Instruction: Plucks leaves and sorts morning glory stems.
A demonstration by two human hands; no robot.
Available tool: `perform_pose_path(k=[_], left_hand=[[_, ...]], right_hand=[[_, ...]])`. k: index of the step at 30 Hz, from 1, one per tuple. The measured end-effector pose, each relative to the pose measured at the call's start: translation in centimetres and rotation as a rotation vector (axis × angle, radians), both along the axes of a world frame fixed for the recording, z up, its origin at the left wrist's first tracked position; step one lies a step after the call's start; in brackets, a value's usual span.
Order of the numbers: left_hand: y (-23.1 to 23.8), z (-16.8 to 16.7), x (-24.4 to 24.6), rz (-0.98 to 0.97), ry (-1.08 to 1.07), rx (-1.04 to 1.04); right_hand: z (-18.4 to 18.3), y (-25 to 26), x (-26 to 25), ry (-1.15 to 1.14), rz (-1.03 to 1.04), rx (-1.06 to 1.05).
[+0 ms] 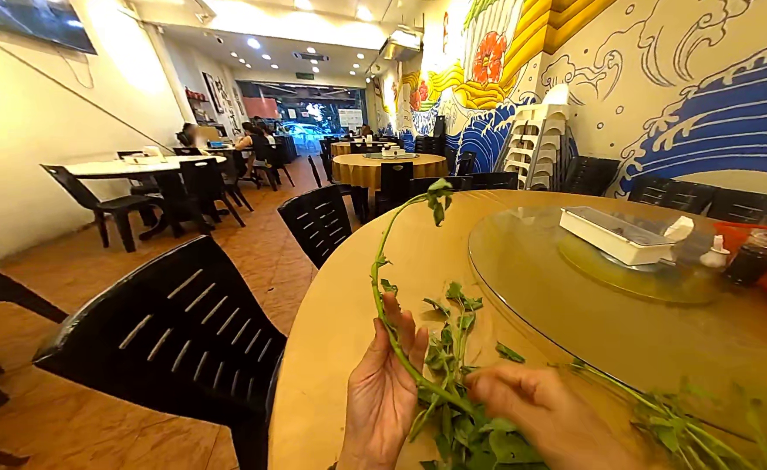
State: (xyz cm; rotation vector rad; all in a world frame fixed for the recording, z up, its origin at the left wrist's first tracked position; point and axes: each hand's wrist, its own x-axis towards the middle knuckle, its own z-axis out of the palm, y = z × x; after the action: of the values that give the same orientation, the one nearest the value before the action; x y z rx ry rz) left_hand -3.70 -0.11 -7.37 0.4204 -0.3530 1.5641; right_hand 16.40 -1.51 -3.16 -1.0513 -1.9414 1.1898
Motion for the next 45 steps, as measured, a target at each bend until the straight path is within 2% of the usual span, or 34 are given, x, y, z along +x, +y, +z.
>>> perform_pose_path(k=[3,5,9,13,15,17,20,22,25,28,31,33,36,39,42,45], left_hand=[[-0.6,-0.1,1.6,-0.115,0.023,0.049],[-0.7,-0.2,2.1,-0.141,0.043,0.063],[-0.2,-0.5,1.9,-0.064,0.133,0.013],[0.0,-0.8,1.5,0.051,0.219,-0.079],[-0.1,-0.7,1.1,0.086,0.234,-0.063],[-0.1,-0.5,0.5,0.103,0.215,-0.023],[0.0,-0.6,-0.8,0.054,0.11,0.048],[0.2,-0.9,-1.8,-0.023,0.054,0.095],[0.3,-1.0,-2.6,-0.125,0.005,0.169],[0.1,-0.8,-2.6,-0.129,0.021,0.202],[0.0,-0.7,-2.3,-0.098,0.056,0.171],[0.1,-0.9,-1.9,-0.067,0.084,0.153],[0.1,-1.2,-1.0,-0.078,0.114,0.104],[-0.2,-1.2,-0.2,-0.12,0.114,0.066],[-0.4,-1.3,0.5,-0.169,0.125,0.09],[-0.5,-1.5,1.3,-0.25,0.127,0.107]], right_hand=[[-1.1,-2.1,-0.4,0.065,0.045,-0.048],[-1.9,-2.2,-0.9,0.229,0.007,-0.089],[-2.4,-1.7,-1.1,0.508,-0.091,-0.161],[-2.5,-1.3,-1.3,0.594,-0.153,-0.085],[-2.5,-1.1,-1.1,0.487,-0.163,0.031],[-2.9,-0.4,-1.0,0.254,-0.187,0.198],[-3.6,1.9,-1.7,0.014,-0.181,0.443],[-2.8,3.4,-2.4,-0.067,-0.15,0.524],[0.5,5.5,-3.2,-0.015,0.029,0.35],[1.9,6.3,-4.3,0.025,-0.036,0.459],[3.4,4.7,-4.1,0.269,0.113,0.156],[2.9,3.0,-3.6,0.39,0.177,0.042],[0.9,0.4,-2.4,0.433,0.078,0.012],[-0.7,-1.3,-1.0,0.31,-0.047,-0.005],[-1.3,-2.7,-0.6,0.207,-0.029,-0.114],[-2.0,-3.6,-1.2,0.241,0.012,-0.171]])
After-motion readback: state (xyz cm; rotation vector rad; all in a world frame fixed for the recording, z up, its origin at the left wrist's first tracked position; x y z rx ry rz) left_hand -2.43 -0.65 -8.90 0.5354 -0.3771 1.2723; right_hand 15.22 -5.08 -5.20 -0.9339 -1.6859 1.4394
